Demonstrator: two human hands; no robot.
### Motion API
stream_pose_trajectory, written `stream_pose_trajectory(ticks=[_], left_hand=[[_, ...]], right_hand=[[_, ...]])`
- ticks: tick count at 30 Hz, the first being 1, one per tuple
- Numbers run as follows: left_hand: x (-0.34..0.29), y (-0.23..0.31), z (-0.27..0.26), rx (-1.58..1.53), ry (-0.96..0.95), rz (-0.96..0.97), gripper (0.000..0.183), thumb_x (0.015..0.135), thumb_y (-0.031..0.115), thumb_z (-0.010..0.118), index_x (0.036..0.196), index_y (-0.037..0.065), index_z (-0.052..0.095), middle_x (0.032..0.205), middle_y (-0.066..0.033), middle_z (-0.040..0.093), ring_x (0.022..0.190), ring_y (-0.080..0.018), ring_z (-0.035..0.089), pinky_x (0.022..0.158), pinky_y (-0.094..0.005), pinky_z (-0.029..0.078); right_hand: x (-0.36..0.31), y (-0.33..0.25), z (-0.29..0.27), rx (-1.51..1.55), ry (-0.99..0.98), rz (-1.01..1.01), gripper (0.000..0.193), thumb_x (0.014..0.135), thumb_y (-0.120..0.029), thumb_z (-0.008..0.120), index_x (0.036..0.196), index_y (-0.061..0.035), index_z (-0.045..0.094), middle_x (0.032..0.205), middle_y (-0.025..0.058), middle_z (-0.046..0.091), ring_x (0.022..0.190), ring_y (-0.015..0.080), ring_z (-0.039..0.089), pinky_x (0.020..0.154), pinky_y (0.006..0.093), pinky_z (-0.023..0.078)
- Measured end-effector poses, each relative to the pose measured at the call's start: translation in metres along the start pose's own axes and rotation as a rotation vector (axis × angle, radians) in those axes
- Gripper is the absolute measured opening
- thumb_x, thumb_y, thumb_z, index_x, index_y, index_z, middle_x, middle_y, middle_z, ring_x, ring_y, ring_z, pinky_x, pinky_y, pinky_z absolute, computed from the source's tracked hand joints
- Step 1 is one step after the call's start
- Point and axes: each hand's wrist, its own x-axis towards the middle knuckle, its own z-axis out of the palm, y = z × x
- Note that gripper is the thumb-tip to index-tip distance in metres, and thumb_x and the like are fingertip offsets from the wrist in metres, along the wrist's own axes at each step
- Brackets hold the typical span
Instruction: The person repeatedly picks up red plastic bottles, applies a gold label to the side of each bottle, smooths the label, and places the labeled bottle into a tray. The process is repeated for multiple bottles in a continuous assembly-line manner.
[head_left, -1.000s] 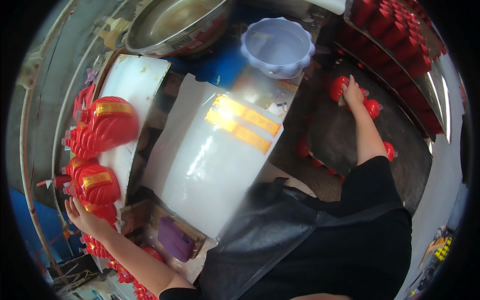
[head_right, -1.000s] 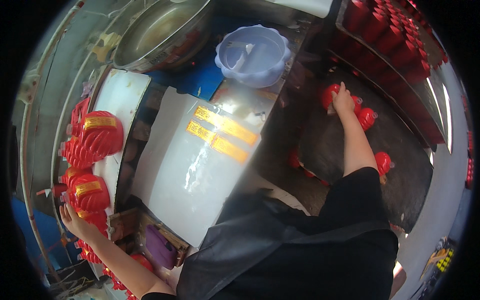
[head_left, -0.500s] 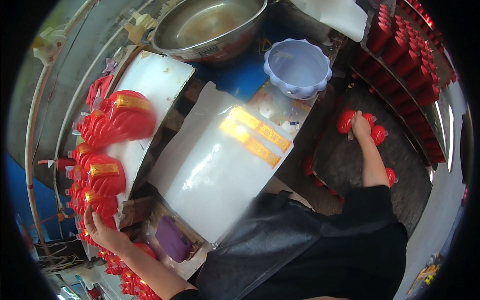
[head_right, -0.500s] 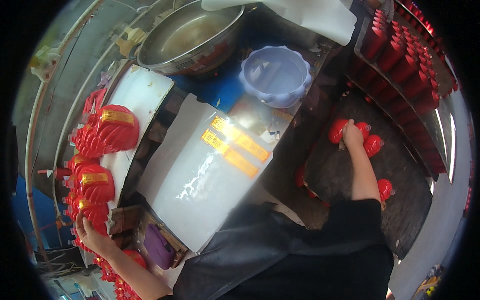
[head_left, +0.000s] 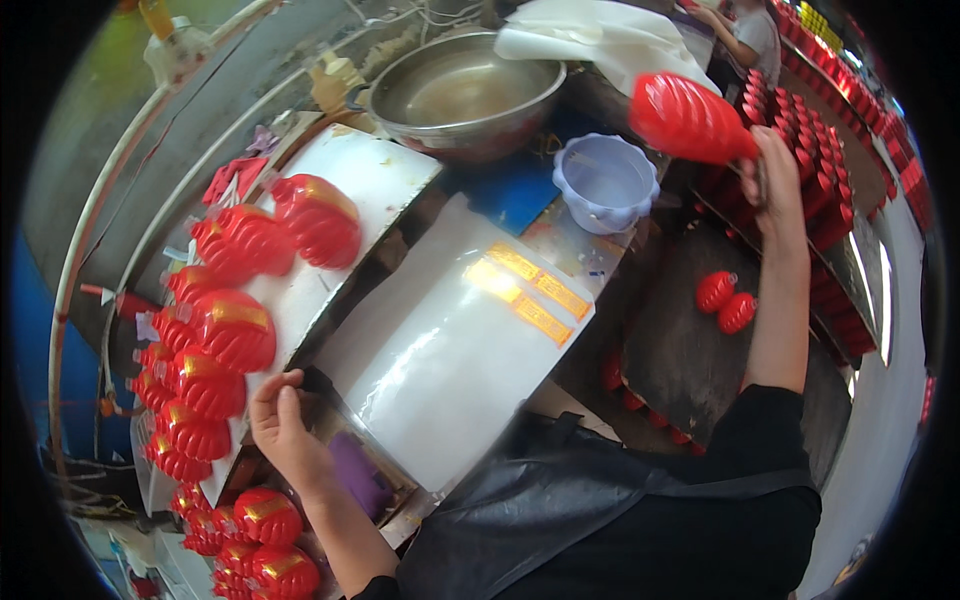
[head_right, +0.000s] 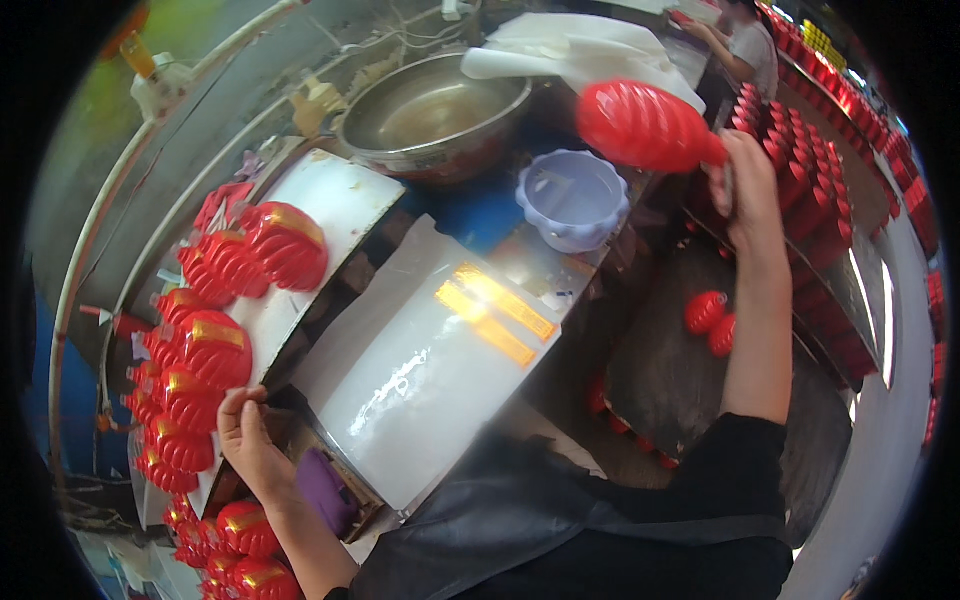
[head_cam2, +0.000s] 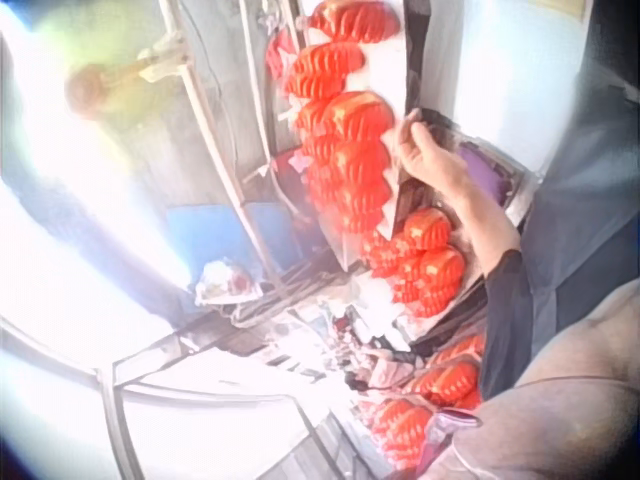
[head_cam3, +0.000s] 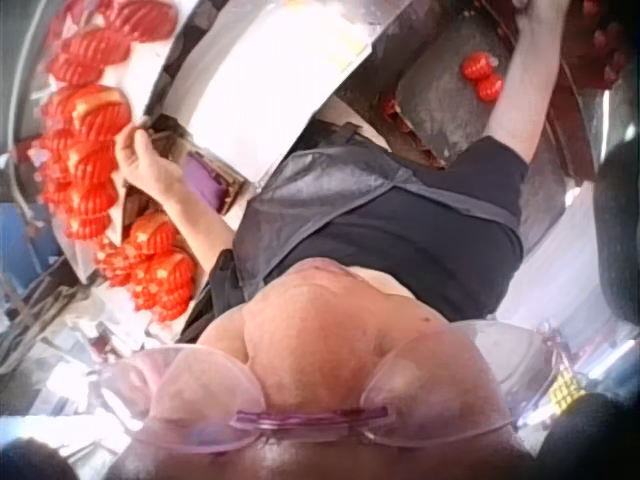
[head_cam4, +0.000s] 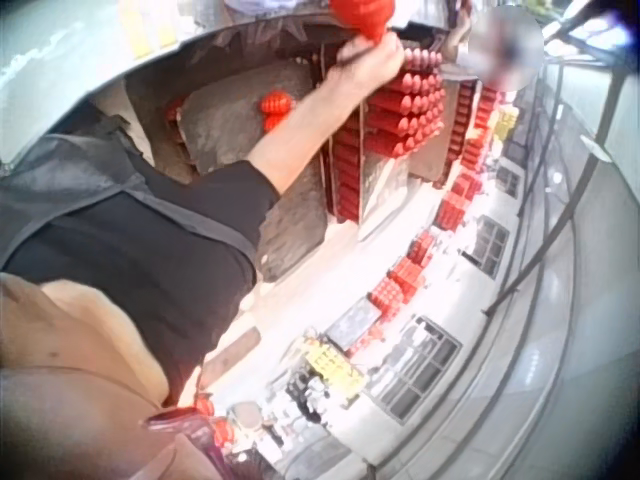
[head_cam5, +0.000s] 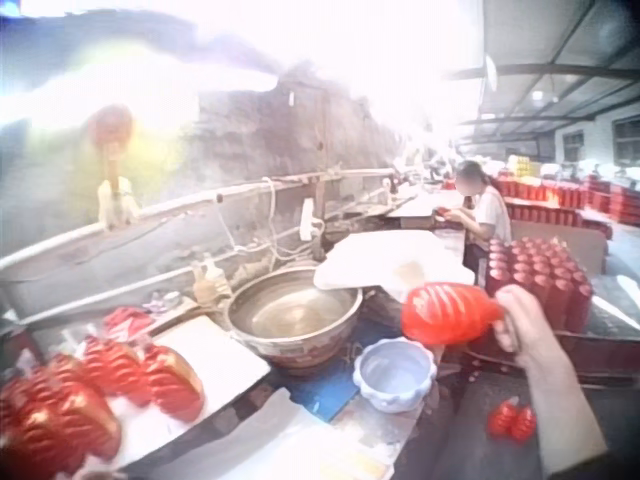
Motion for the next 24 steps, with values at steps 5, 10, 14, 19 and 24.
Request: stream_pose_trajectory(ticks=[5,10,14,19,24], left_hand=[[-0.026,0.013,-0.007,0.033,-0.102,-0.065,0.016,0.1,0.002,0.06,0.114,0.002,0.067,0.108,-0.0089,0.074,0.098,-0.012,0.065,0.092,-0.0254,0.048],[-0.04,0.018,-0.031,0.053,-0.145,-0.098,0.016,0.098,0.003,0.062,0.114,0.002,0.066,0.108,-0.0091,0.074,0.103,-0.0146,0.067,0.096,-0.0282,0.049],[-0.045,0.013,-0.055,0.059,-0.119,-0.151,0.016,0.098,0.003,0.062,0.114,0.001,0.066,0.107,-0.0102,0.074,0.104,-0.0164,0.068,0.098,-0.0297,0.049],[-0.042,0.004,-0.08,0.073,-0.089,-0.185,0.017,0.097,0.001,0.061,0.114,0.001,0.066,0.106,-0.0103,0.073,0.104,-0.0169,0.068,0.097,-0.0304,0.049],[-0.041,-0.004,-0.097,0.04,-0.051,-0.237,0.018,0.096,-0.001,0.061,0.113,0.0,0.066,0.106,-0.0111,0.073,0.104,-0.0188,0.068,0.099,-0.0333,0.05]], right_hand=[[0.065,0.01,0.147,0.245,-0.147,0.156,0.021,0.099,-0.032,0.065,0.101,-0.0111,0.062,0.07,0.0013,0.06,0.048,0.009,0.051,0.039,0.0238,0.037],[0.126,0.043,0.256,0.037,-0.231,0.209,0.026,0.097,-0.023,0.06,0.089,0.0002,0.069,0.083,0.0086,0.068,0.062,0.0192,0.061,0.056,0.0366,0.048],[0.141,0.076,0.304,-0.379,-0.098,-0.043,0.036,0.099,-0.029,0.055,0.107,0.0043,0.068,0.097,0.021,0.074,0.086,0.0336,0.074,0.077,0.0429,0.056],[0.135,0.08,0.322,-1.04,-0.022,-0.27,0.039,0.096,-0.038,0.061,0.11,-0.0025,0.064,0.108,0.0242,0.074,0.106,0.0423,0.071,0.092,0.0481,0.054],[0.128,0.058,0.319,-1.123,-0.282,-0.316,0.048,0.085,-0.04,0.075,0.111,-0.0004,0.066,0.108,0.0242,0.074,0.101,0.0413,0.072,0.091,0.0487,0.055]])
